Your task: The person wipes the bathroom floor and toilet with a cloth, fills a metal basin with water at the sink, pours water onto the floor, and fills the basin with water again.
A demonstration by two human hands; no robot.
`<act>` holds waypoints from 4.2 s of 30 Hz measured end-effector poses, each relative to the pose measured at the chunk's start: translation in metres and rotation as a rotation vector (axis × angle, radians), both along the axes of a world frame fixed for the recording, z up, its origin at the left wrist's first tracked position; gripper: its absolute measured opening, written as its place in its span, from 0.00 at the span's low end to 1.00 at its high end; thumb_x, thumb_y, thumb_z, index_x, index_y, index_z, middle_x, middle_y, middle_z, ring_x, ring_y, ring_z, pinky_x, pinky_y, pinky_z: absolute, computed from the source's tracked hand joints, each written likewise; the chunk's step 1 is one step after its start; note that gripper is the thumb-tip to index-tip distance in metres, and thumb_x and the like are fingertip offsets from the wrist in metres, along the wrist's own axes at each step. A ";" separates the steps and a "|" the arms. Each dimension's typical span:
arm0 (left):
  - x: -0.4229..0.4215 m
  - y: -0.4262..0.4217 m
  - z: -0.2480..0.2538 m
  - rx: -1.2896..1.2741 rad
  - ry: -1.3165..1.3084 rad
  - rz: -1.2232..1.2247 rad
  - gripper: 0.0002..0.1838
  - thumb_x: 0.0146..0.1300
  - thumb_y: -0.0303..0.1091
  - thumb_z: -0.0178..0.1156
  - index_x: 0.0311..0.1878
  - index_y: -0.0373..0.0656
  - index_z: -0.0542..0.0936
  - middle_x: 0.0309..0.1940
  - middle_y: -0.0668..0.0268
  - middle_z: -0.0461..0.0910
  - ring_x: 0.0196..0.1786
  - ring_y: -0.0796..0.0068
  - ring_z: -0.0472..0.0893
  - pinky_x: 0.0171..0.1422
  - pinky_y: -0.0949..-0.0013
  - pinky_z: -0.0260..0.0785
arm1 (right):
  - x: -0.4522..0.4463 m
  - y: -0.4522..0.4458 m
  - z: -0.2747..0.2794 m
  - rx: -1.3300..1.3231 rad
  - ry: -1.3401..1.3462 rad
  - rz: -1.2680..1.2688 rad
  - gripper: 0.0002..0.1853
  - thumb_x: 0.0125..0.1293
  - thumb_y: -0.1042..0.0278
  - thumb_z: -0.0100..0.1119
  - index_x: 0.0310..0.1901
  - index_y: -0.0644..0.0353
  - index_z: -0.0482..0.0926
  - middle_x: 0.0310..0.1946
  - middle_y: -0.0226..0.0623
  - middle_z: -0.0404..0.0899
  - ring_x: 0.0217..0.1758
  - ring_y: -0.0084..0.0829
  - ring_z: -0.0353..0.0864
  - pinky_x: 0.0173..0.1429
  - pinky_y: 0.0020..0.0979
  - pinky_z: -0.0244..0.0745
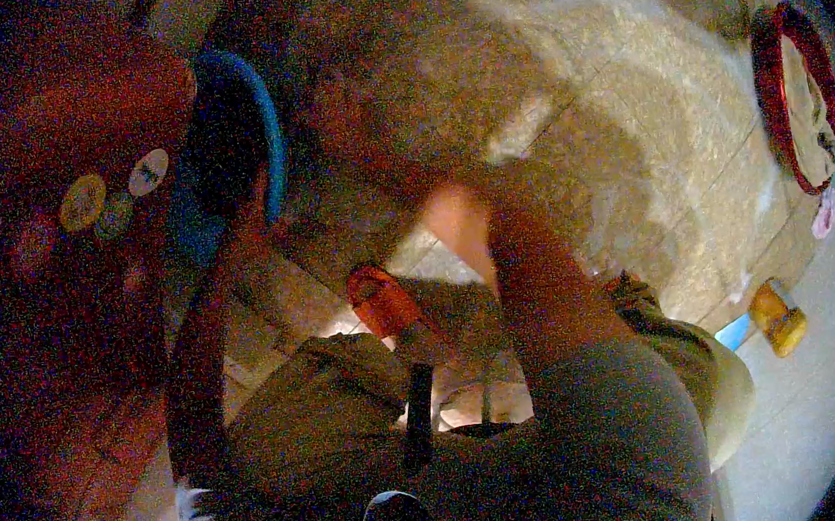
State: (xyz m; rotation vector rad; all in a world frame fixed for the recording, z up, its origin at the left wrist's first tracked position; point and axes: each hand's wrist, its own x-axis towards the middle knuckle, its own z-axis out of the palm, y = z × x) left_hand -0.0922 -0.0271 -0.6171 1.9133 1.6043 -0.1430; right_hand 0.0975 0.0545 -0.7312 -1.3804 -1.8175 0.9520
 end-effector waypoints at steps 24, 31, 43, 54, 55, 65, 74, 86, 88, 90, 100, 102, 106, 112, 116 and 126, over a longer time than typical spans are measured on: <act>0.017 0.022 0.021 -0.206 -0.027 0.106 0.50 0.53 0.28 0.66 0.76 0.42 0.46 0.66 0.43 0.64 0.65 0.46 0.70 0.67 0.55 0.63 | 0.273 0.131 -0.016 -0.319 0.587 -0.090 0.26 0.67 0.51 0.57 0.63 0.54 0.71 0.48 0.27 0.77 0.55 0.25 0.71 0.61 0.31 0.66; 0.012 0.018 0.011 -0.008 -0.090 -0.071 0.52 0.52 0.23 0.64 0.76 0.44 0.43 0.67 0.42 0.63 0.65 0.44 0.69 0.67 0.55 0.64 | 0.249 0.102 -0.023 0.512 -0.467 -0.228 0.37 0.53 0.46 0.67 0.63 0.53 0.71 0.63 0.52 0.67 0.66 0.51 0.63 0.67 0.48 0.61; -0.016 0.005 -0.030 -0.037 0.024 -0.089 0.51 0.52 0.23 0.64 0.75 0.40 0.43 0.71 0.44 0.57 0.70 0.47 0.64 0.73 0.58 0.58 | 0.045 0.043 0.004 0.327 -0.611 0.335 0.21 0.53 0.58 0.63 0.49 0.52 0.80 0.51 0.45 0.76 0.58 0.49 0.71 0.65 0.54 0.64; 0.005 0.016 -0.014 -0.152 0.059 0.001 0.51 0.52 0.23 0.64 0.76 0.43 0.45 0.68 0.43 0.62 0.66 0.44 0.68 0.68 0.55 0.64 | 0.187 0.066 -0.034 -0.500 0.585 0.174 0.17 0.68 0.64 0.57 0.57 0.55 0.77 0.59 0.36 0.75 0.61 0.30 0.72 0.65 0.33 0.67; 0.003 0.015 -0.016 -0.120 0.047 -0.021 0.51 0.52 0.23 0.63 0.76 0.43 0.45 0.67 0.43 0.63 0.66 0.44 0.69 0.68 0.54 0.64 | 0.215 0.079 -0.007 -0.473 0.583 0.130 0.20 0.66 0.64 0.57 0.60 0.54 0.75 0.61 0.38 0.73 0.64 0.34 0.71 0.67 0.33 0.65; 0.002 0.016 -0.021 -0.145 0.005 -0.023 0.49 0.53 0.25 0.64 0.75 0.39 0.45 0.67 0.40 0.62 0.65 0.42 0.68 0.68 0.53 0.62 | 0.157 0.009 -0.021 0.222 -0.509 0.081 0.40 0.52 0.39 0.64 0.65 0.49 0.70 0.70 0.41 0.61 0.76 0.47 0.51 0.73 0.59 0.46; -0.018 0.015 -0.065 0.009 0.015 -0.124 0.46 0.55 0.27 0.63 0.74 0.38 0.47 0.67 0.40 0.62 0.66 0.42 0.68 0.69 0.53 0.61 | 0.067 -0.109 -0.022 0.309 -0.495 0.672 0.29 0.55 0.48 0.60 0.59 0.47 0.73 0.68 0.36 0.63 0.74 0.46 0.52 0.70 0.60 0.51; -0.007 0.039 -0.092 -0.032 0.134 -0.113 0.45 0.59 0.35 0.62 0.74 0.35 0.46 0.67 0.37 0.61 0.63 0.42 0.70 0.67 0.53 0.64 | 0.230 0.030 0.068 -0.545 0.016 0.425 0.17 0.63 0.64 0.55 0.53 0.55 0.77 0.51 0.40 0.78 0.49 0.37 0.81 0.45 0.35 0.80; -0.012 0.035 -0.103 -0.063 0.118 -0.102 0.46 0.59 0.35 0.62 0.74 0.35 0.46 0.67 0.37 0.61 0.63 0.42 0.71 0.68 0.53 0.64 | 0.250 0.060 0.141 -0.736 0.265 0.244 0.20 0.64 0.63 0.54 0.57 0.57 0.73 0.50 0.42 0.79 0.45 0.35 0.82 0.38 0.33 0.80; -0.015 0.032 -0.126 -0.084 0.101 -0.087 0.46 0.59 0.35 0.62 0.74 0.35 0.46 0.66 0.37 0.61 0.63 0.42 0.71 0.68 0.53 0.64 | 0.267 0.080 0.191 -0.798 0.515 0.032 0.22 0.66 0.59 0.53 0.59 0.61 0.71 0.47 0.44 0.79 0.42 0.35 0.83 0.33 0.30 0.79; -0.021 0.034 -0.139 -0.211 0.126 -0.069 0.47 0.57 0.34 0.64 0.74 0.34 0.48 0.65 0.37 0.63 0.64 0.42 0.70 0.70 0.54 0.62 | 0.399 0.211 0.339 -0.036 0.948 -0.312 0.21 0.57 0.83 0.58 0.52 0.65 0.65 0.43 0.48 0.75 0.40 0.42 0.81 0.55 0.57 0.80; -0.016 0.029 -0.127 -0.146 0.170 -0.099 0.48 0.57 0.33 0.65 0.74 0.35 0.47 0.65 0.37 0.64 0.64 0.43 0.70 0.70 0.55 0.62 | 0.408 0.226 0.336 0.039 0.886 -0.425 0.22 0.58 0.84 0.56 0.54 0.66 0.64 0.45 0.50 0.74 0.39 0.43 0.82 0.50 0.53 0.82; -0.025 0.018 -0.128 -0.043 0.071 -0.124 0.49 0.55 0.33 0.65 0.74 0.34 0.47 0.65 0.37 0.63 0.64 0.43 0.70 0.70 0.54 0.62 | 0.430 0.245 0.326 0.234 0.620 -0.503 0.16 0.62 0.80 0.54 0.53 0.66 0.72 0.40 0.46 0.79 0.31 0.32 0.80 0.33 0.32 0.77; 0.001 0.017 -0.074 -0.210 0.156 -0.013 0.49 0.54 0.33 0.65 0.74 0.36 0.47 0.65 0.37 0.64 0.64 0.43 0.70 0.69 0.54 0.63 | 0.435 0.243 0.315 0.340 0.479 -0.619 0.09 0.65 0.69 0.60 0.43 0.65 0.79 0.29 0.35 0.79 0.26 0.24 0.74 0.29 0.27 0.71; -0.017 0.005 -0.092 -0.044 0.025 -0.076 0.49 0.53 0.32 0.65 0.75 0.37 0.46 0.64 0.37 0.65 0.64 0.42 0.71 0.68 0.55 0.63 | 0.435 0.232 0.311 0.360 0.403 -0.662 0.12 0.65 0.64 0.62 0.37 0.66 0.78 0.25 0.32 0.76 0.24 0.23 0.71 0.26 0.28 0.67; -0.014 0.015 -0.081 -0.183 0.187 -0.082 0.51 0.50 0.31 0.69 0.74 0.39 0.50 0.71 0.45 0.56 0.71 0.47 0.61 0.74 0.57 0.55 | 0.379 0.161 0.362 0.063 0.079 -0.498 0.21 0.64 0.69 0.60 0.54 0.61 0.62 0.32 0.34 0.73 0.24 0.19 0.71 0.25 0.22 0.69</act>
